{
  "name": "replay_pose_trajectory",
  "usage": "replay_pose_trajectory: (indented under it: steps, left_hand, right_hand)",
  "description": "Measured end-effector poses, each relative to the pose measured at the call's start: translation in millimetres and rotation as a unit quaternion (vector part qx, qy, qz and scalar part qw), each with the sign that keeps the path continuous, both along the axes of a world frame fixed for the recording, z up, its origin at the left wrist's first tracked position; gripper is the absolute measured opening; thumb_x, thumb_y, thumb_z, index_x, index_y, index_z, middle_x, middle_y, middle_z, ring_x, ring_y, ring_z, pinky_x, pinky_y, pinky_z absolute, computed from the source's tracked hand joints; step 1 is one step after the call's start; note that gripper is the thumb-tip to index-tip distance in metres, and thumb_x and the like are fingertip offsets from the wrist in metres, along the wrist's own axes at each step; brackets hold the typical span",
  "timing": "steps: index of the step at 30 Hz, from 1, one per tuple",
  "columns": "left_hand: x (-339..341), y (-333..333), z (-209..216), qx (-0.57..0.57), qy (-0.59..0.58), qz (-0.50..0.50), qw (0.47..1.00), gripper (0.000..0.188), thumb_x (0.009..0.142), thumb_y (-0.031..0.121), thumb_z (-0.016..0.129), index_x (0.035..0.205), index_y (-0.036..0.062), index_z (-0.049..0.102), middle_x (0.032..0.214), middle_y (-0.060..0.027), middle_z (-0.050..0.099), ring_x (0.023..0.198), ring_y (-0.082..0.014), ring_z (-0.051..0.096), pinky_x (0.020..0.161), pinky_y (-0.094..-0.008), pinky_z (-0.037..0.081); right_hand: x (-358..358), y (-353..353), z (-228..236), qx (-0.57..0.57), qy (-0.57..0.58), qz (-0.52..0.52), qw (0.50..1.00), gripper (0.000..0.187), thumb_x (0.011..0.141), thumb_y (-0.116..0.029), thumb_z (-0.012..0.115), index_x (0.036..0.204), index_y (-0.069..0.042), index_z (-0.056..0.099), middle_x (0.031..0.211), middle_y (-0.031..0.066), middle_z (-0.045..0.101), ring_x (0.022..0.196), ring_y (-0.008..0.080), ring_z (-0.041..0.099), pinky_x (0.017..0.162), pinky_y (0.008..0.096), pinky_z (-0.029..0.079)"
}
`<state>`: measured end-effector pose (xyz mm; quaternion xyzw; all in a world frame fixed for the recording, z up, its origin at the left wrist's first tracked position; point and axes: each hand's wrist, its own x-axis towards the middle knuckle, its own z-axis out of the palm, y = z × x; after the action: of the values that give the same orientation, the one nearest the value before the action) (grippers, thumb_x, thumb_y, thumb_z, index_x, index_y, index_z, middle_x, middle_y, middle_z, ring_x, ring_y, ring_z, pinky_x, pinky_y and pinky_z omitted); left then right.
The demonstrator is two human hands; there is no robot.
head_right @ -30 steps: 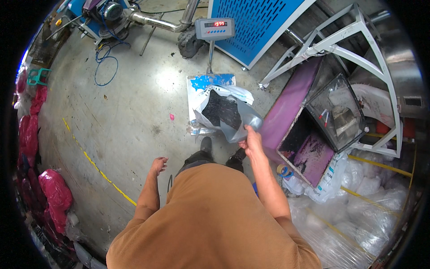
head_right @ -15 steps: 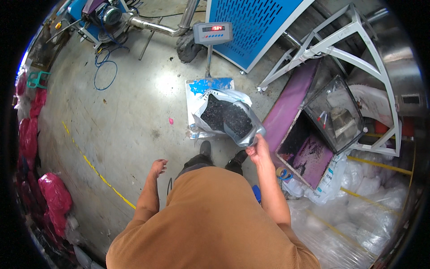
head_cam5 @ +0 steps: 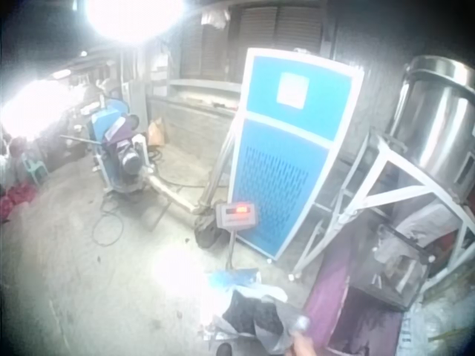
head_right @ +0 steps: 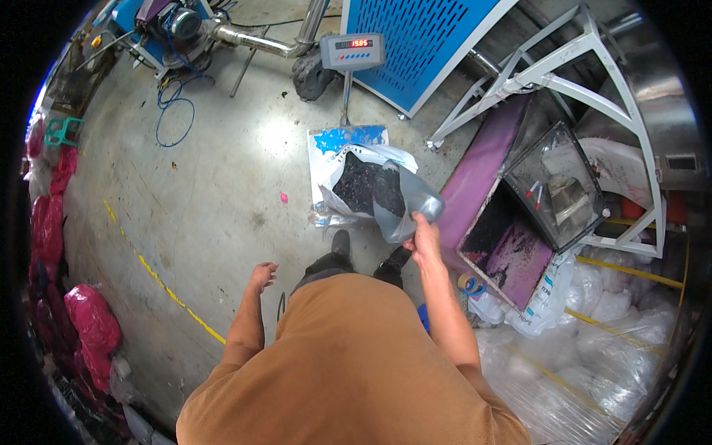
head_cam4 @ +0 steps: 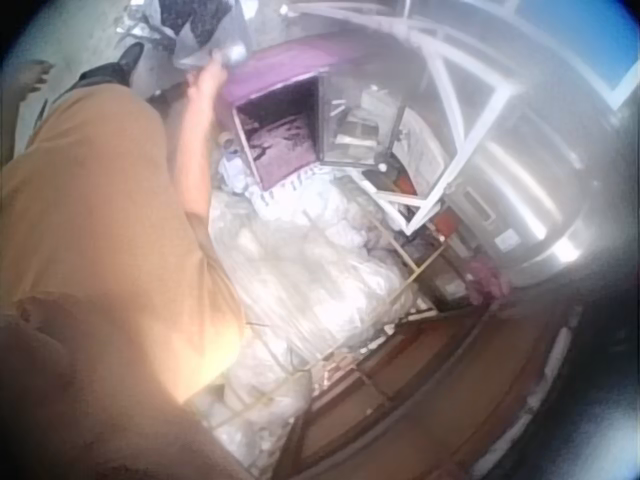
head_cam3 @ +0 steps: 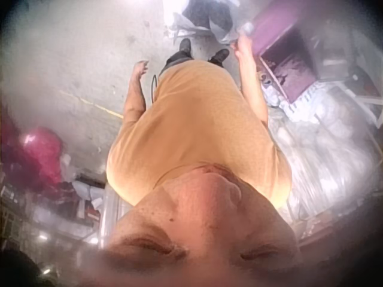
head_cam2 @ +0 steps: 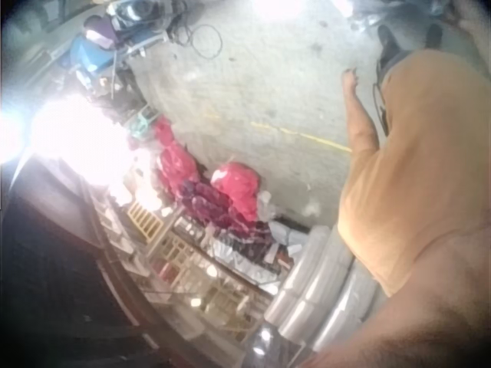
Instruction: The person scoops black plastic pellets from a purple hopper into a white sack using a metal scoop. After filling the sack, they fold the top edges and seal it with blue tape. Finally, they write on the sealed sack with a red marker.
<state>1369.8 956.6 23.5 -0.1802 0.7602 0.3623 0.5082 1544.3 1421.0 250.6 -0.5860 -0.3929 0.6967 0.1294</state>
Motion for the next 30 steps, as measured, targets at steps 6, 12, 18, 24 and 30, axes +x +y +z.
replay_pose_trajectory:
  steps: [6,12,18,24,30]
  left_hand:
    - [3,-4,2,-0.005,-0.009,-0.001,1.000,0.061,0.091,0.037,0.070,0.139,0.0017,0.056,0.122,-0.0126,0.067,0.096,-0.0238,0.064,0.074,-0.0372,0.051]
    - [5,-7,3,-0.006,-0.006,0.004,1.000,0.060,0.091,0.037,0.070,0.138,0.0013,0.057,0.121,-0.0127,0.067,0.096,-0.0238,0.064,0.074,-0.0375,0.051]
    - [4,-5,3,0.001,-0.004,0.002,1.000,0.059,0.090,0.037,0.071,0.135,0.0009,0.059,0.119,-0.0124,0.067,0.094,-0.0240,0.064,0.071,-0.0366,0.050]
    - [1,-2,2,-0.002,0.003,-0.002,1.000,0.057,0.089,0.037,0.072,0.133,0.0008,0.061,0.117,-0.0117,0.067,0.092,-0.0235,0.065,0.069,-0.0353,0.050]
    - [-2,1,3,-0.001,0.007,-0.006,1.000,0.057,0.089,0.036,0.072,0.133,0.0017,0.061,0.117,-0.0114,0.067,0.092,-0.0242,0.065,0.070,-0.0361,0.050]
  right_hand:
    - [-13,-11,6,0.066,-0.041,0.017,0.997,0.041,0.092,-0.030,0.068,0.107,0.004,0.049,0.074,0.0072,0.055,0.045,0.0156,0.049,0.035,0.0298,0.037]
    - [-6,-7,1,0.052,-0.026,0.011,0.998,0.038,0.092,-0.031,0.067,0.106,0.001,0.053,0.077,0.0072,0.058,0.048,0.0162,0.053,0.036,0.0304,0.041]
    - [15,7,-10,-0.051,0.070,-0.050,0.995,0.028,0.096,-0.026,0.059,0.107,-0.001,0.056,0.078,0.0084,0.061,0.048,0.0159,0.055,0.034,0.0274,0.038]
    - [37,12,-17,-0.105,0.143,-0.072,0.982,0.025,0.102,-0.031,0.052,0.111,-0.009,0.060,0.092,0.0066,0.070,0.067,0.0192,0.068,0.042,0.0284,0.045]
    - [49,18,-22,-0.102,0.152,-0.082,0.980,0.028,0.103,-0.034,0.051,0.116,-0.010,0.059,0.097,0.0070,0.070,0.073,0.0200,0.069,0.044,0.0296,0.047]
